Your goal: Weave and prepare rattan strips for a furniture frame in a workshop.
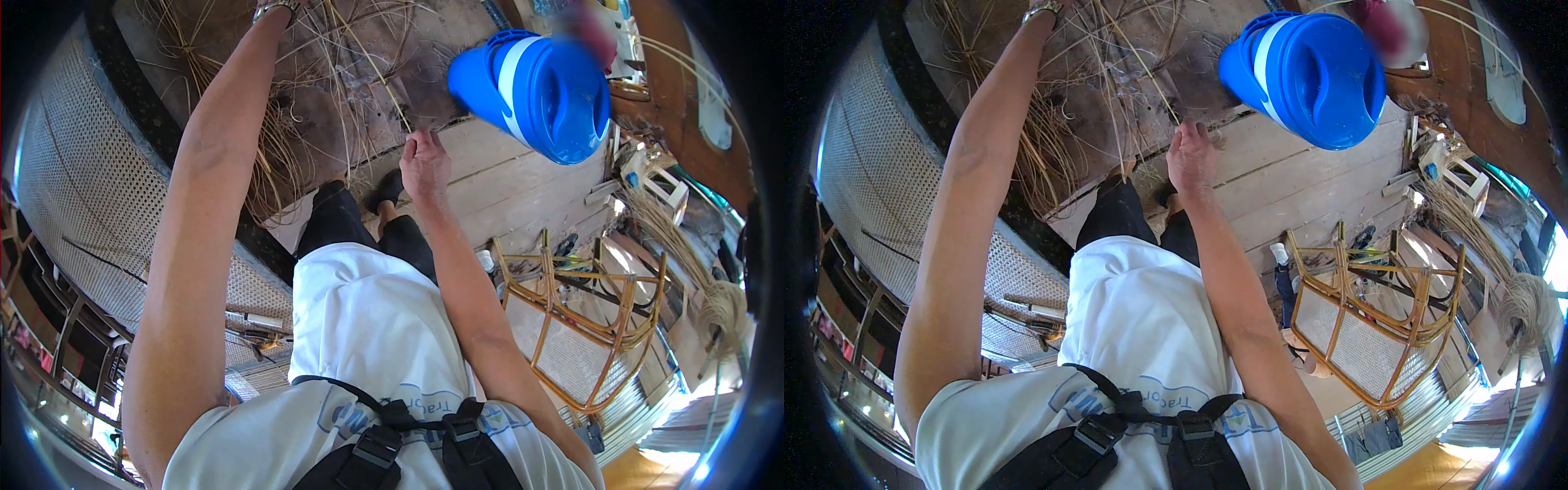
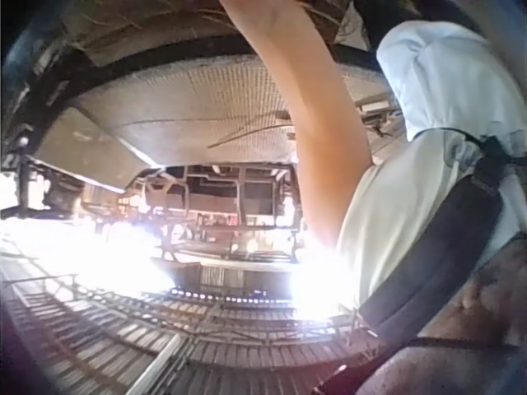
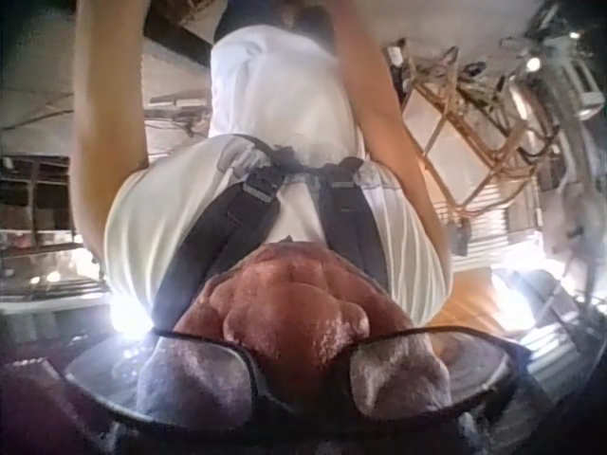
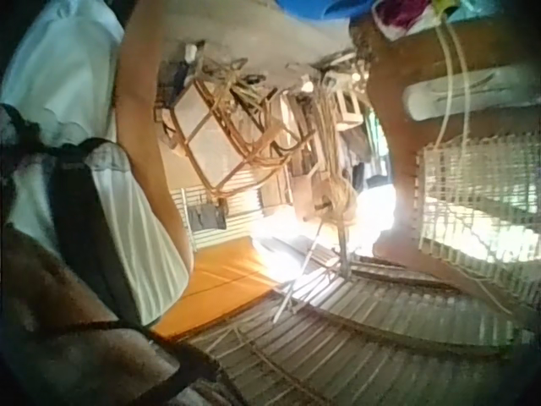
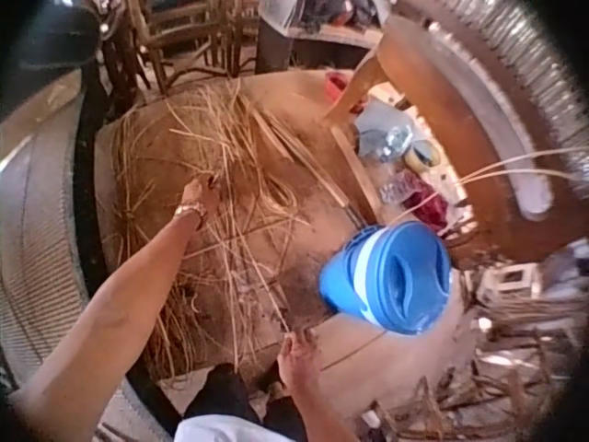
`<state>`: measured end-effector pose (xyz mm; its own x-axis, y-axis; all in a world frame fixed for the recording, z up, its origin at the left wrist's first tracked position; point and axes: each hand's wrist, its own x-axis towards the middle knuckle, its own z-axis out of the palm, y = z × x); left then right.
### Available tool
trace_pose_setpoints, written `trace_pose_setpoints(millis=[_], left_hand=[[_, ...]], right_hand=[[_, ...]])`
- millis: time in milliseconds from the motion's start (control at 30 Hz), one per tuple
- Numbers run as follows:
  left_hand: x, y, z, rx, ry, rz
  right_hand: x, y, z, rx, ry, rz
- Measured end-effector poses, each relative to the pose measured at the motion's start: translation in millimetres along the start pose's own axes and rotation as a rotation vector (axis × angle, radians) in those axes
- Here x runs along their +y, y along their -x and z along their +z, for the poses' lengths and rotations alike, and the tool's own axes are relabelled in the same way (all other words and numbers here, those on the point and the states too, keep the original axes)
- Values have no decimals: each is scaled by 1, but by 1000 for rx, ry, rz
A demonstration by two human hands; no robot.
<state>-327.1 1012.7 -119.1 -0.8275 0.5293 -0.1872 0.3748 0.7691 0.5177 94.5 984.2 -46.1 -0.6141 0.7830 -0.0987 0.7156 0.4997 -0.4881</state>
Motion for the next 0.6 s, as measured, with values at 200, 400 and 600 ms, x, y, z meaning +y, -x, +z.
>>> trace_pose_setpoints(millis=[200,400,600], left_hand=[[-17,-36,-14,17,-181,-16],[3,-36,-26,150,-11,-17],[15,-44,-52,11,233,-147]], right_hand=[[1,5,-7,-1,-44,-69],[3,11,-9,-12,-45,-35],[0,7,-6,23,-20,10]])
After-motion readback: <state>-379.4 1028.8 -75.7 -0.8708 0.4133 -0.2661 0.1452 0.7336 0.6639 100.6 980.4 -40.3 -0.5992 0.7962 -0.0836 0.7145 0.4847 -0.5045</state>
